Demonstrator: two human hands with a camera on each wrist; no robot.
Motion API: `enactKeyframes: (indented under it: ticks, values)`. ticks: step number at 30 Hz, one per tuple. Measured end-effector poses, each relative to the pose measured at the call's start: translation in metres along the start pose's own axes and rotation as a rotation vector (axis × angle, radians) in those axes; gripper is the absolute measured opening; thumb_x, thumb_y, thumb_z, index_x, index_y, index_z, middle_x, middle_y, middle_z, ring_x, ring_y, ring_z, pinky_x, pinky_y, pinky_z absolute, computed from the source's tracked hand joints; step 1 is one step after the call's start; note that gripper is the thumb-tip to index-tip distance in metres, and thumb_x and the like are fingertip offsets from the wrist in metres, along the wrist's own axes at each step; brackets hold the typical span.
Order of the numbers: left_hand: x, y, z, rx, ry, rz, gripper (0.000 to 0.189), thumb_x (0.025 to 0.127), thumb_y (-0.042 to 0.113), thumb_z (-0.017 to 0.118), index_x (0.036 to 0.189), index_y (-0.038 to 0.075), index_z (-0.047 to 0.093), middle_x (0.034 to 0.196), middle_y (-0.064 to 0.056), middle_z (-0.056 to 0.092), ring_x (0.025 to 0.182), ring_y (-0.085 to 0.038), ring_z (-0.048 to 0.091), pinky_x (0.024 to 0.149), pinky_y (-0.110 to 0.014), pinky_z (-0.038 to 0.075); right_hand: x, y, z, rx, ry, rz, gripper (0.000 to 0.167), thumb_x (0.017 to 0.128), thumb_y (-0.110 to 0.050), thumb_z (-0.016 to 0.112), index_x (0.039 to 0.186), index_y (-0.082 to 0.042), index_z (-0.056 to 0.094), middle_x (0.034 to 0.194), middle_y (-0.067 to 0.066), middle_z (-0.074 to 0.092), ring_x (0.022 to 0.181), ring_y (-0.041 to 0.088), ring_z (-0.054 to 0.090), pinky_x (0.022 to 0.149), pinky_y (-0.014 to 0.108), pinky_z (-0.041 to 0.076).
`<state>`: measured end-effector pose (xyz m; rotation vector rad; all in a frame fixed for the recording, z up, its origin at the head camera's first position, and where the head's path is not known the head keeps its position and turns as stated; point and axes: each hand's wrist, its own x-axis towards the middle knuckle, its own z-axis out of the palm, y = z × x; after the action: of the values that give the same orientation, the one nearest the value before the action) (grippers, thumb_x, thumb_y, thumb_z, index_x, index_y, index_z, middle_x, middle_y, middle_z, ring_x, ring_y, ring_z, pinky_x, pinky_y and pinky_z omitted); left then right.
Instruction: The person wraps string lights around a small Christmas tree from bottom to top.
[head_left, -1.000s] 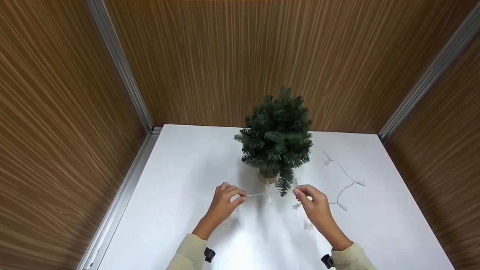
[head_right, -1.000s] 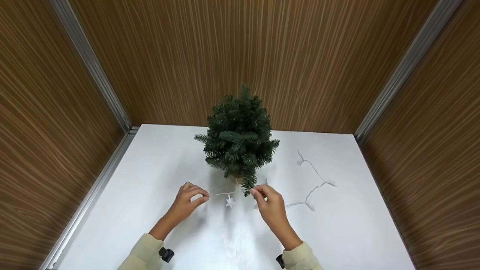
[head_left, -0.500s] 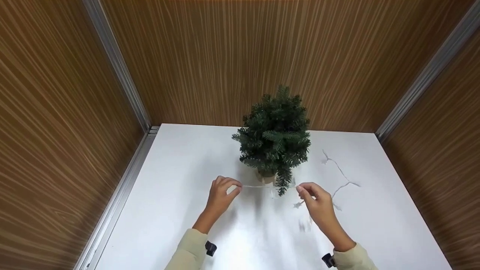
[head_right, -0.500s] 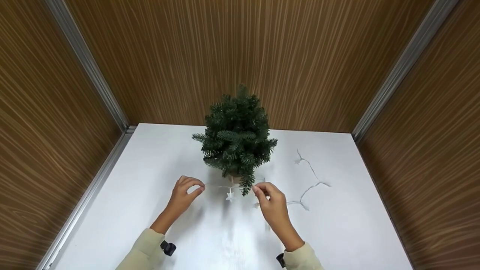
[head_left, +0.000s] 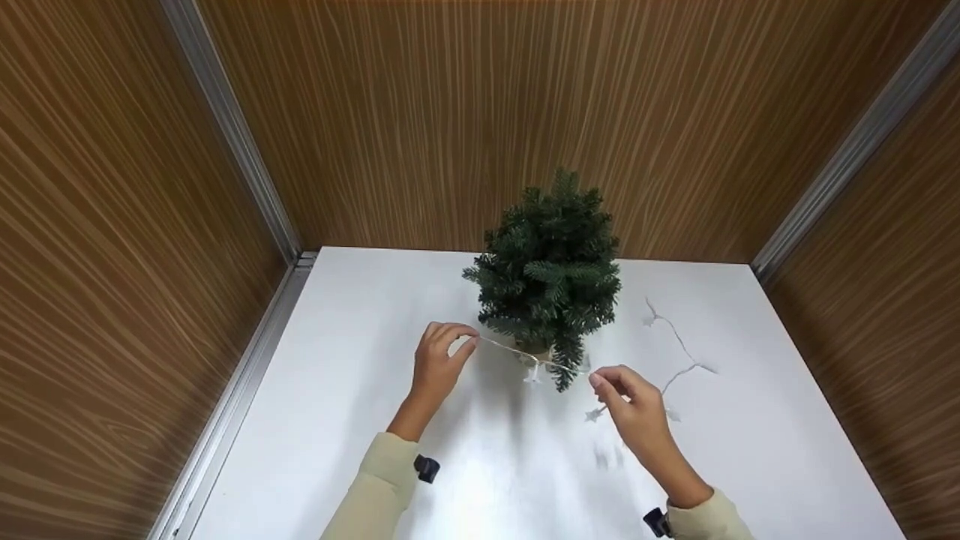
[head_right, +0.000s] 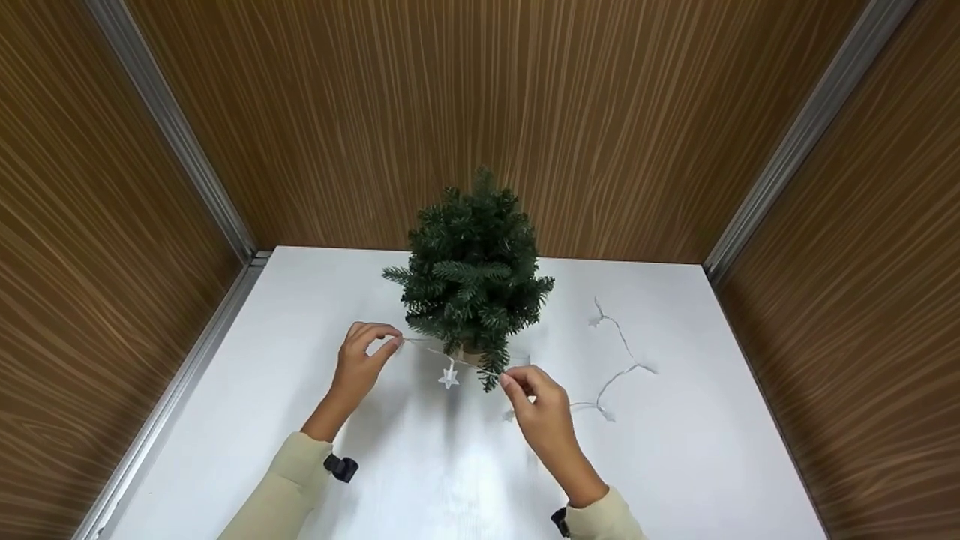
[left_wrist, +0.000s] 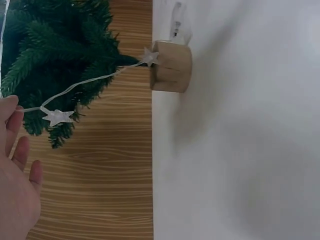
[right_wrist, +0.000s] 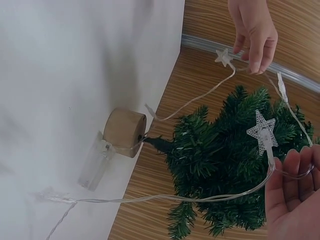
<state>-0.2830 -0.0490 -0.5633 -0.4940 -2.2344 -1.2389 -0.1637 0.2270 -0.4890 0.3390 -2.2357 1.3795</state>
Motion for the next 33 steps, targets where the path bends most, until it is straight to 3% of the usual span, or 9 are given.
enactKeyframes:
  ticks: [7,10,18,25,29,33]
  values:
    - [0.017,0.005,-0.004,0.002,0.015,0.005,0.007,0.093,0.025,0.074,0.096,0.019,0.076,0.099,0.009,0.073,0.095,-0.013,0.058,0.081,-0.033,0.051,0.001,-0.004,0.003,0.004,-0.006,-0.065,0.008,0.088,0.014,0.067,0.089,0.006,0.07,0.076,0.001,0.064,0.065,0.011,0.061,0.062,0.015,0.049]
    - [0.022,0.006,-0.004,0.021,0.014,0.013,0.007,0.093,0.025,0.074,0.096,0.019,0.076,0.099,0.01,0.073,0.093,-0.012,0.058,0.08,-0.032,0.051,0.002,-0.007,0.003,0.005,0.002,-0.071,0.01,0.087,0.014,0.067,0.089,0.005,0.07,0.075,0.002,0.065,0.065,0.013,0.06,0.061,0.015,0.048]
    - [0.029,0.013,-0.003,0.061,0.035,0.042,0.011,0.093,0.028,0.074,0.097,0.019,0.078,0.096,0.008,0.075,0.088,-0.013,0.06,0.072,-0.03,0.051,0.002,-0.001,0.0,0.001,0.018,0.009,0.008,0.091,0.01,0.065,0.09,0.003,0.07,0.074,0.011,0.064,0.066,0.007,0.059,0.061,0.015,0.046]
    - [0.033,0.019,0.0,0.09,0.023,0.064,0.012,0.094,0.029,0.073,0.099,0.02,0.079,0.097,0.008,0.075,0.086,-0.012,0.059,0.065,-0.028,0.048,-0.002,0.03,-0.002,0.007,0.035,0.099,0.008,0.093,0.005,0.067,0.094,0.0,0.072,0.077,-0.001,0.065,0.069,0.009,0.061,0.065,0.015,0.048]
    - [0.035,0.02,0.001,0.085,0.016,0.051,0.011,0.094,0.028,0.073,0.098,0.019,0.079,0.097,0.008,0.075,0.087,-0.01,0.058,0.066,-0.029,0.048,-0.004,0.036,-0.004,0.024,0.031,0.14,0.006,0.095,-0.001,0.067,0.095,-0.003,0.073,0.079,-0.004,0.065,0.071,0.009,0.061,0.065,0.017,0.049]
    - [0.037,0.02,0.0,0.079,0.012,0.042,0.011,0.092,0.026,0.074,0.098,0.018,0.08,0.096,0.007,0.075,0.087,-0.011,0.058,0.071,-0.03,0.052,-0.004,0.037,-0.005,0.017,0.035,0.135,0.006,0.095,-0.002,0.068,0.095,-0.004,0.073,0.079,0.001,0.067,0.071,0.009,0.062,0.065,0.017,0.049]
